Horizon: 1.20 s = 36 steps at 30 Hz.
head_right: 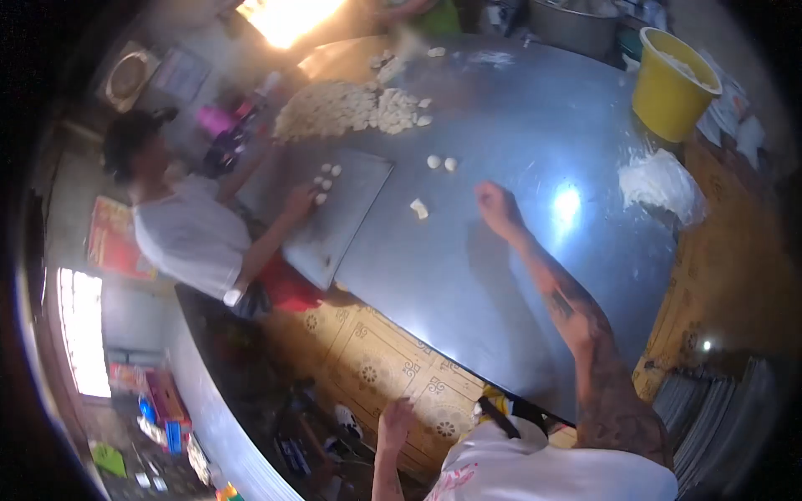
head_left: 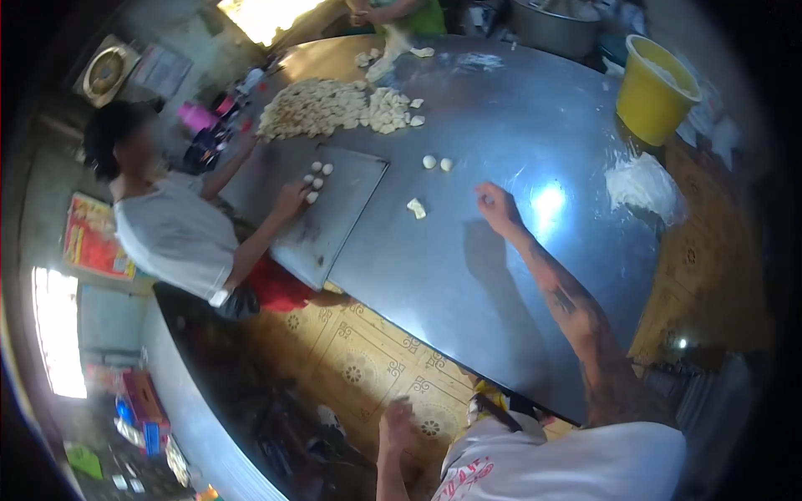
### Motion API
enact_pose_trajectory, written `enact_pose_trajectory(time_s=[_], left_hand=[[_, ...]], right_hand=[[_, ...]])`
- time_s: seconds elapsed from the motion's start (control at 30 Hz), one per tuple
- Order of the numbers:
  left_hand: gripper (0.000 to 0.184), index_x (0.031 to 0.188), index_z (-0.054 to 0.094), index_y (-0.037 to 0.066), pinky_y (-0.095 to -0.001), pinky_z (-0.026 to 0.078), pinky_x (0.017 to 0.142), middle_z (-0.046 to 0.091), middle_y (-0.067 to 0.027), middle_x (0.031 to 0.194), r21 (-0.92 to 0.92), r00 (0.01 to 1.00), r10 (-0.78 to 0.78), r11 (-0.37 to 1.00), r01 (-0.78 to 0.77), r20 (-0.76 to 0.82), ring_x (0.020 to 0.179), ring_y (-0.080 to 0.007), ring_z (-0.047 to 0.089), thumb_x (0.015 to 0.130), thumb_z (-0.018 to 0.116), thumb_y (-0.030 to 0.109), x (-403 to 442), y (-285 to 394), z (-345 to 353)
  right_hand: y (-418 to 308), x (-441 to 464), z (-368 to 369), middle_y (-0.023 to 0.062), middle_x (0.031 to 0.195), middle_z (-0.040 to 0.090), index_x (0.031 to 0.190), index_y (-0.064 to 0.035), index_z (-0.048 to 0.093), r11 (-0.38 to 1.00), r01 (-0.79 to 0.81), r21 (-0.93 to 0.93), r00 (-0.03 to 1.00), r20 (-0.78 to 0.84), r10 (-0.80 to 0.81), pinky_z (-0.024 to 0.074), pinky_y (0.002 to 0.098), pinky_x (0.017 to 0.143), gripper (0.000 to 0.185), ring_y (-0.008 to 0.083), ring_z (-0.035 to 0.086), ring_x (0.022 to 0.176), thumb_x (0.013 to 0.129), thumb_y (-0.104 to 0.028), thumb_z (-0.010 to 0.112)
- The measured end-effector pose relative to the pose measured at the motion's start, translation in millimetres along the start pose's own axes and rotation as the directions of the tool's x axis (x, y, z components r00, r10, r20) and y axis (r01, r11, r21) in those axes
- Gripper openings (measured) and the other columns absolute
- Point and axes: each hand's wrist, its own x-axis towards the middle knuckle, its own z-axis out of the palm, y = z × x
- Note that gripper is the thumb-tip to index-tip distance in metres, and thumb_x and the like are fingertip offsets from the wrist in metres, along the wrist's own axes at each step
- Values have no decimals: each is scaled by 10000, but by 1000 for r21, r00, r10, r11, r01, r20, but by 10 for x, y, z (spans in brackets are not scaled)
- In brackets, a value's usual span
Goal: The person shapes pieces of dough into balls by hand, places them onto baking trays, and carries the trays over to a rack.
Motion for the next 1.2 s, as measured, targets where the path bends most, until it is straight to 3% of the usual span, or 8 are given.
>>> enact_pose_trajectory(time_s=[0.17,0.37,0.43,0.6,0.7,0.9,1.13,1.2], left_hand=[[255,1262,728,53,-327,572,783,777,-90,1062,353,911,360,841,-410,200,905,-175,738,1043,689,178,1611,1602,-41],[302,1263,710,66,-452,572,955,706,-202,1256,204,563,734,527,-825,379,1102,-382,696,970,723,140,3513,3358,751],[328,1275,708,84,-476,531,1036,665,-210,1331,293,559,745,478,-828,364,1212,-385,648,963,739,180,4146,3677,1198],[332,1268,710,85,-466,518,1070,639,-180,1353,381,309,735,75,-922,603,1261,-373,617,950,743,176,4964,4154,1771],[348,1295,691,74,-460,549,974,651,-160,1326,119,263,552,283,-952,791,1195,-352,636,957,714,156,5361,4276,1818],[338,1228,754,28,-349,645,847,693,-159,1228,116,641,621,672,-732,450,972,-295,742,890,760,1,5437,4358,231],[355,1246,721,16,-428,602,820,708,-174,1168,365,584,660,457,-811,473,990,-359,726,892,744,-12,6150,4479,-631],[371,1255,719,21,-451,589,844,709,-183,1158,403,529,680,356,-843,507,991,-387,714,886,742,-18,6149,4426,-591]], right_hand=[[227,1072,880,161,1112,644,1346,-167,657,940,-27,-339,995,-99,-7,576,461,918,509,376,683,1031,862,-203,811],[264,910,1081,143,1013,694,1225,-78,669,983,-52,-178,969,-249,6,578,432,820,321,337,704,975,929,-135,779],[15,484,1073,89,1020,713,1226,-40,676,834,-372,408,845,-223,486,583,322,683,304,181,696,854,938,-61,771],[-284,-313,1104,56,1066,703,1275,-31,663,734,-446,511,617,-419,666,589,264,658,299,125,689,860,986,-46,736],[-756,-239,1182,74,1099,693,1276,-26,664,655,-588,474,468,-461,754,591,264,691,303,137,693,863,987,-64,745],[-1374,682,2125,61,1066,665,1238,-26,712,911,-407,-71,893,-239,381,597,308,769,257,158,696,900,987,-72,748],[-1034,1766,3537,179,1106,617,1298,-60,682,901,15,-434,975,205,83,590,438,845,424,396,689,975,884,-48,779],[-1253,1771,3480,198,1159,605,1356,-81,648,926,-98,-364,963,201,180,584,453,858,495,409,682,990,882,-84,789]])
